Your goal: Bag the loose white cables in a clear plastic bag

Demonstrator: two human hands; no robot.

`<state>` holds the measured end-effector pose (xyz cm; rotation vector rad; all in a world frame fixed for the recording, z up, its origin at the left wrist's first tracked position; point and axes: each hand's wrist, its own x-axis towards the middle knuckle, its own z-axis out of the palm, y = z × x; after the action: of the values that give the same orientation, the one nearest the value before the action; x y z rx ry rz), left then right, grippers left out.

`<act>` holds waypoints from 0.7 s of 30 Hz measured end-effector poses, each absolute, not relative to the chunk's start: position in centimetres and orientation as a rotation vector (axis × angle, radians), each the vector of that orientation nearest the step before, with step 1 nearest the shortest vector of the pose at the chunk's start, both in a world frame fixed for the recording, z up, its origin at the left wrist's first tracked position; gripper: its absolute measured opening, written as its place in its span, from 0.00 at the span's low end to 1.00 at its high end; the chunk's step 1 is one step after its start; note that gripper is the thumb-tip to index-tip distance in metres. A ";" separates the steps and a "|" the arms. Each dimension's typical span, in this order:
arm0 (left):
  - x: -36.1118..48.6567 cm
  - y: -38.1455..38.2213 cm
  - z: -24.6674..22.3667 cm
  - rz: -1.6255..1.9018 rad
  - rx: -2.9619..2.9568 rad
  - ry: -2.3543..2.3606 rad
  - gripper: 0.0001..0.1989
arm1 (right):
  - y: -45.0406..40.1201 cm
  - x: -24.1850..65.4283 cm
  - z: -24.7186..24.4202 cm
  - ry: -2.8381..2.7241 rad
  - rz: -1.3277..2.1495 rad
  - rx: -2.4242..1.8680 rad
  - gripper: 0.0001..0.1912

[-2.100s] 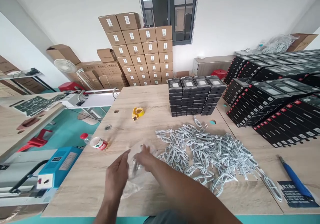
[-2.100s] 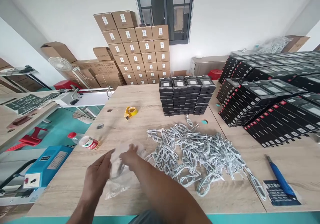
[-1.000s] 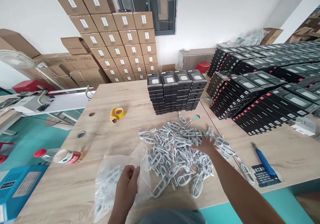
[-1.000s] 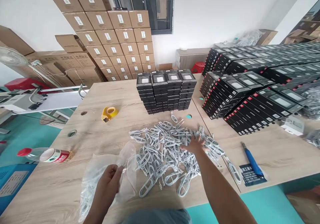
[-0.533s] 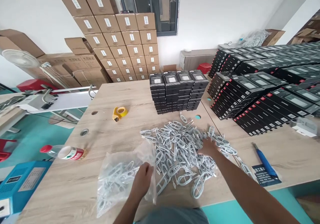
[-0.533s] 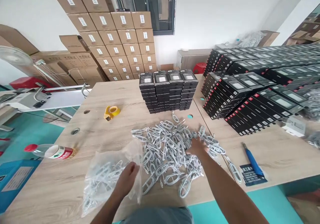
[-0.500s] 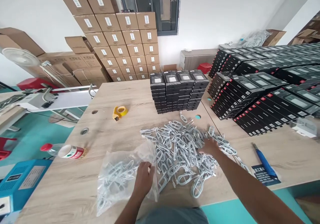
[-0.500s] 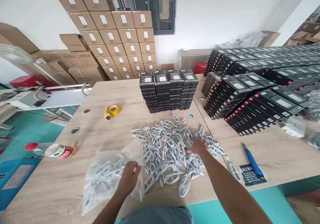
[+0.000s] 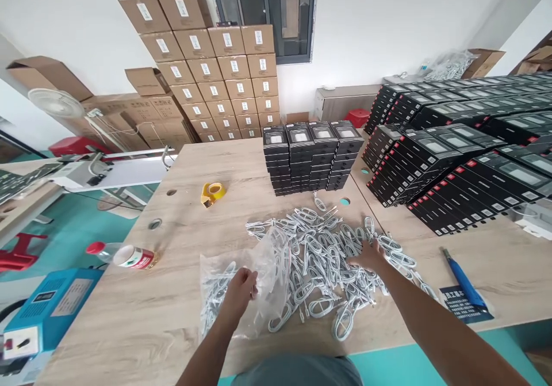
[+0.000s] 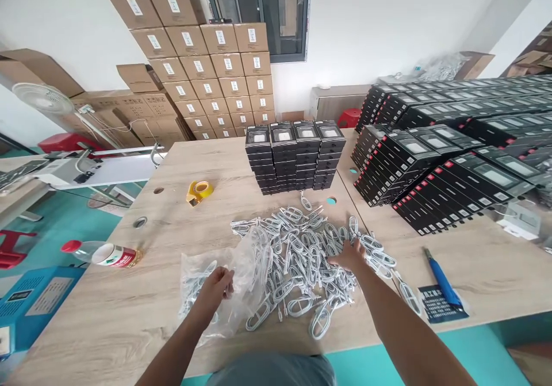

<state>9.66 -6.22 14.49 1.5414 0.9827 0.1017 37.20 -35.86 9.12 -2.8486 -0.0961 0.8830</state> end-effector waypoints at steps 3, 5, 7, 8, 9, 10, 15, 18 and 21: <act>8.7 -7.2 15.6 0.147 1.567 0.934 0.27 | -36.7 37.6 9.5 -0.077 0.806 -2.744 0.43; 8.6 -8.1 16.4 0.191 1.567 0.926 0.27 | -37.3 37.6 10.1 -0.049 0.710 -2.680 0.39; 8.9 -8.9 17.2 0.200 1.541 0.922 0.28 | -37.9 37.3 11.2 0.001 0.619 -2.614 0.35; 9.1 -9.2 17.5 0.196 1.516 0.921 0.29 | -38.2 36.9 11.9 0.022 0.583 -2.585 0.33; 9.3 -9.4 17.9 0.190 1.489 0.920 0.30 | -38.4 36.5 12.7 0.032 0.569 -2.536 0.32; 9.6 -9.5 18.1 0.176 1.463 0.920 0.32 | -38.6 36.0 13.6 0.041 0.564 -2.466 0.32; 10.6 -9.7 18.9 0.095 1.402 0.932 0.47 | -37.8 32.8 18.0 -0.022 0.487 -1.748 0.39; 11.2 -10.0 18.9 0.100 1.382 0.945 0.52 | -35.3 30.9 20.2 -0.037 0.444 -1.337 0.41; 11.9 -10.4 18.8 0.157 1.387 0.934 0.52 | -31.0 28.1 21.1 -0.012 0.510 -1.098 0.41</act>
<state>11.88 -10.37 18.84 1.3868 0.9336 0.1568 28.11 -31.03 21.13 -1.0979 -0.0124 0.5100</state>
